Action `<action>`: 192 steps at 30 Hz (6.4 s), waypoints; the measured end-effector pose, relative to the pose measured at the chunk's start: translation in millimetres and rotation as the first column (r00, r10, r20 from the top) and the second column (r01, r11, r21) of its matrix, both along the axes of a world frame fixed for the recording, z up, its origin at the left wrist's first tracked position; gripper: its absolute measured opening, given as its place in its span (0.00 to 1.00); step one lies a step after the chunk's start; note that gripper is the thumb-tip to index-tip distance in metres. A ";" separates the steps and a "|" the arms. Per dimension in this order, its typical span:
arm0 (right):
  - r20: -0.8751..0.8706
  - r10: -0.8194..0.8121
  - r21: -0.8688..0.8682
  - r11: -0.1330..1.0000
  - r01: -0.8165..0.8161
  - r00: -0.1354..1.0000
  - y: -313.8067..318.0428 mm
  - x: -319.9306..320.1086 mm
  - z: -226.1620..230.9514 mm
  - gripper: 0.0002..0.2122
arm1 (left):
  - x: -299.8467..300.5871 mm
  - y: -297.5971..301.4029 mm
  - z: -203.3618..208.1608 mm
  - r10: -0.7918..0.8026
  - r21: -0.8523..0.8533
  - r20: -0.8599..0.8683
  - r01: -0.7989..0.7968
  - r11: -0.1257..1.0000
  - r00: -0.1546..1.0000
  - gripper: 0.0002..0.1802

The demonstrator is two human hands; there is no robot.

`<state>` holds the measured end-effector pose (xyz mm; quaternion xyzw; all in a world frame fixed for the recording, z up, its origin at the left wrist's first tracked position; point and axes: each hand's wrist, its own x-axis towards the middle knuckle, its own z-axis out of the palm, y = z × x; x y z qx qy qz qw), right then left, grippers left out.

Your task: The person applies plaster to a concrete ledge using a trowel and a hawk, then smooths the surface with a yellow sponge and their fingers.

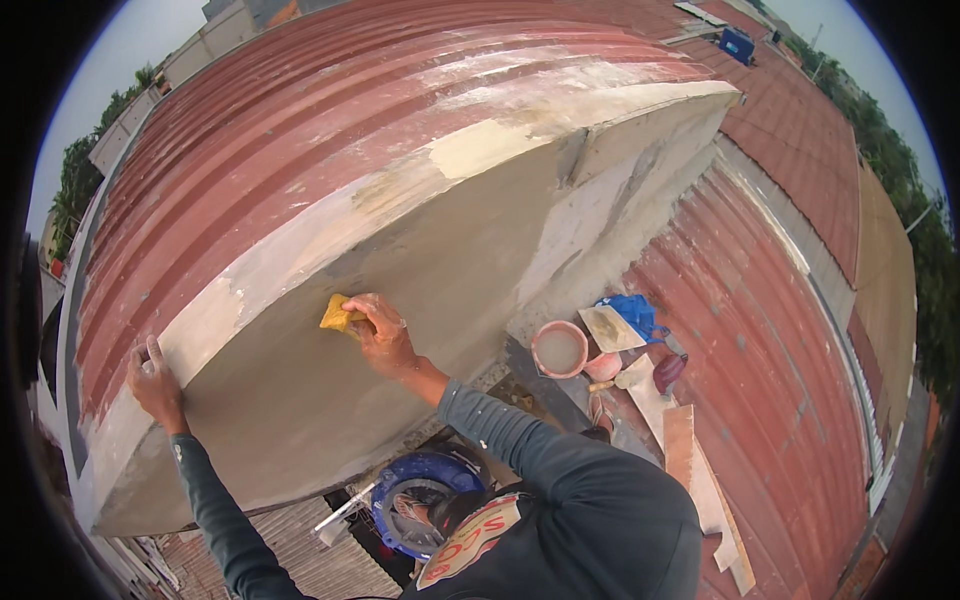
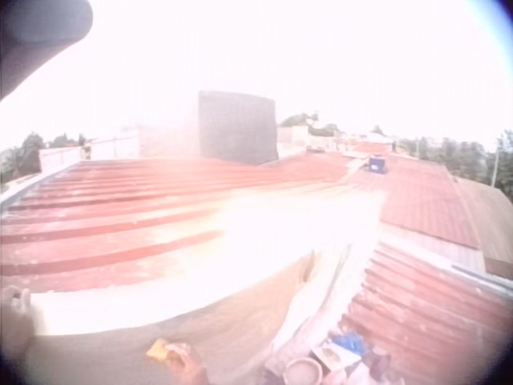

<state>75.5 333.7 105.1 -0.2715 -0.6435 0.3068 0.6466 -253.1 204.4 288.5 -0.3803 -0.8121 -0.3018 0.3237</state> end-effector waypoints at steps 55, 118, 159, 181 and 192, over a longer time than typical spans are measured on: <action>0.816 0.194 0.107 0.876 -0.471 0.545 -107.4 -239.1 215.4 0.13 | 207.2 -289.3 -403.2 -0.147 0.225 0.895 -0.142 0.964 0.421 0.15; -0.182 -0.179 -0.006 0.983 0.181 0.967 -43.7 -104.8 52.5 0.10 | 247.5 -311.4 -402.7 -0.118 0.154 0.954 -0.111 0.982 0.276 0.08; -0.322 -0.393 -0.212 0.917 0.339 0.862 79.2 47.9 47.6 0.07 | 235.2 -325.4 -391.0 -0.028 0.033 0.923 -0.006 0.999 0.384 0.10; 0.805 0.033 0.110 0.973 -0.204 0.593 52.7 -66.3 184.0 0.10 | 247.0 -295.6 -389.6 -0.115 0.097 0.954 0.078 0.992 0.278 0.09; 0.845 -0.183 0.115 0.980 0.164 0.502 164.5 15.2 163.4 0.10 | 275.1 -384.8 -418.8 -0.049 0.100 0.955 -0.160 0.982 0.293 0.08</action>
